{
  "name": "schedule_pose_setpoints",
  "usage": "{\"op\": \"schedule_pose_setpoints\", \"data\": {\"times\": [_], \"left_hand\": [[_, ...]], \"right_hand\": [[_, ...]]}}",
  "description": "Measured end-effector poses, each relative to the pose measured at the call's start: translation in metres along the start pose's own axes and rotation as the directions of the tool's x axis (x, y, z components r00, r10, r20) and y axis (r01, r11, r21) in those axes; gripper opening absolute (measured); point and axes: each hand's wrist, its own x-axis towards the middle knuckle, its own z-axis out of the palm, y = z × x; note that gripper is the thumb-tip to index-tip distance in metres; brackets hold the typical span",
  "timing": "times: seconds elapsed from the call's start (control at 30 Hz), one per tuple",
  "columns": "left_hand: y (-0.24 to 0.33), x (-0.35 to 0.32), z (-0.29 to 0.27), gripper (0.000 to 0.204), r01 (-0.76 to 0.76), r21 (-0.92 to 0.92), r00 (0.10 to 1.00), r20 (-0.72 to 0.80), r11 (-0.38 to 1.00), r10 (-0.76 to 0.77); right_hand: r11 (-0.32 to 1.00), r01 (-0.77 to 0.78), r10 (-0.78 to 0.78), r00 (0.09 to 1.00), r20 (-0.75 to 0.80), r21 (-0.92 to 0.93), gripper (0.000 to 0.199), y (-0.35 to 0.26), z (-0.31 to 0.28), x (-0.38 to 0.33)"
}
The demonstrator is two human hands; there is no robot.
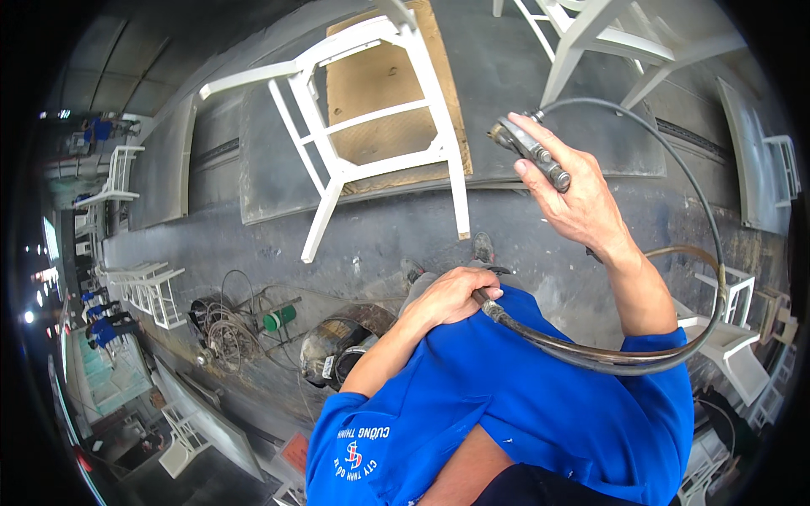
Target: The person uses a spray gun to apply white paint to white metal chairs in a workshop. They repeatedly pick up chairs, spray the seat and frame, flip the chairs to coat other sides, and place them back on the floor.
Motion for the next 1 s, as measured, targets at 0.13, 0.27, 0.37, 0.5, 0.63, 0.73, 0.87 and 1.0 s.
{"op": "schedule_pose_setpoints", "data": {"times": [0.13,0.27,0.37,0.5,0.63,0.73,0.87,1.0], "left_hand": [[-0.014,-0.019,-0.011,0.021,0.01,-0.014,1.0,0.005,1.0,-0.01],[-0.028,-0.053,-0.03,0.021,0.033,-0.019,0.999,-0.037,0.999,-0.034],[-0.04,-0.078,-0.043,0.02,-0.014,-0.033,0.996,-0.088,0.999,0.011],[-0.053,-0.107,-0.054,0.019,-0.018,-0.122,0.988,-0.157,0.992,-0.001],[-0.066,-0.132,-0.069,0.018,0.017,-0.158,0.989,-0.146,0.987,-0.041],[-0.076,-0.148,-0.081,0.019,-0.053,-0.147,0.986,-0.167,0.988,0.028],[-0.089,-0.176,-0.093,0.019,-0.028,-0.092,0.99,-0.142,0.995,0.015],[-0.096,-0.207,-0.103,0.016,0.048,-0.111,0.985,-0.16,0.993,-0.065]], "right_hand": [[0.979,-0.202,0.201,0.978,0.059,0.022,0.047,-0.016,0.042,0.006],[0.976,-0.118,0.099,0.989,0.111,0.183,0.048,-0.039,0.095,0.024],[0.969,0.0,-0.04,0.987,0.157,0.246,0.051,-0.056,0.122,0.034],[0.944,-0.098,0.041,0.982,0.184,0.314,0.053,-0.072,0.129,0.034],[0.99,-0.068,0.076,0.995,-0.061,0.124,0.054,-0.082,0.133,0.033],[0.999,-0.038,0.028,0.972,-0.235,-0.039,0.048,-0.079,0.153,0.041],[0.993,-0.066,0.025,0.926,-0.378,-0.096,0.047,-0.061,0.185,0.073],[0.988,-0.093,0.04,0.92,-0.389,-0.12,0.049,-0.055,0.212,0.117]]}}
